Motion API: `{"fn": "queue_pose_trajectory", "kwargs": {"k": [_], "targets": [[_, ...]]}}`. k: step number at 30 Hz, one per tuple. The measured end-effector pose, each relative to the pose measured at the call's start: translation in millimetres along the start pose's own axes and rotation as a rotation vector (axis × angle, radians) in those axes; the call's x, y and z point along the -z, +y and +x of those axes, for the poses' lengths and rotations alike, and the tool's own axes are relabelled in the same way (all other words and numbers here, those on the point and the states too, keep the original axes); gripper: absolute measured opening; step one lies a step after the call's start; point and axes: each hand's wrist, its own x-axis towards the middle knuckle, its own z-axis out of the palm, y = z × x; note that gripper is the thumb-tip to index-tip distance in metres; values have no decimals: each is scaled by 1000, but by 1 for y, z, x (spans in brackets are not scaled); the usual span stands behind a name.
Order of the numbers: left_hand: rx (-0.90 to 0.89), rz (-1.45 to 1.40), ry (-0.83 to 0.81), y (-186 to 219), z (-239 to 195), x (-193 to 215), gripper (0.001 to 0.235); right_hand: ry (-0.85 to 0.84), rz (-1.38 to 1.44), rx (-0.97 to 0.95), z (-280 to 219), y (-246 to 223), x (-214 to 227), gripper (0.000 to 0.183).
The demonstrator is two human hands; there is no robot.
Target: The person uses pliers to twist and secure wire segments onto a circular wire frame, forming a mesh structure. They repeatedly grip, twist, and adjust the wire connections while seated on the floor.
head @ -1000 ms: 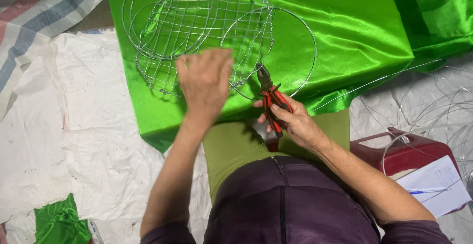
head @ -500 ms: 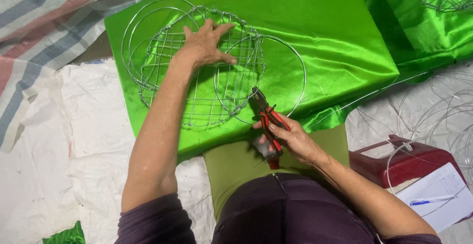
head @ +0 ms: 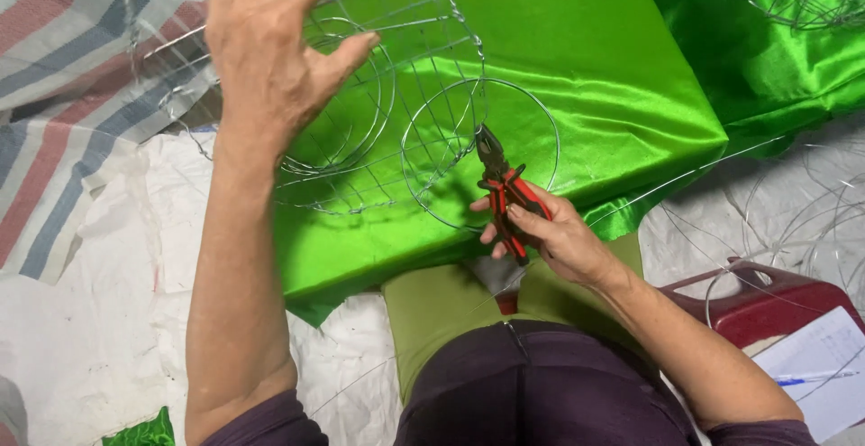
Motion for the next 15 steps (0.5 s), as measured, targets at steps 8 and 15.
{"fn": "queue_pose_trajectory", "kwargs": {"k": [8, 15], "targets": [[317, -248, 247, 18, -52, 65, 61, -27, -105, 207, -18, -30, 0, 45], [473, -292, 304, 27, -75, 65, 68, 195, -499, 318, -40, -59, -31, 29]]}}
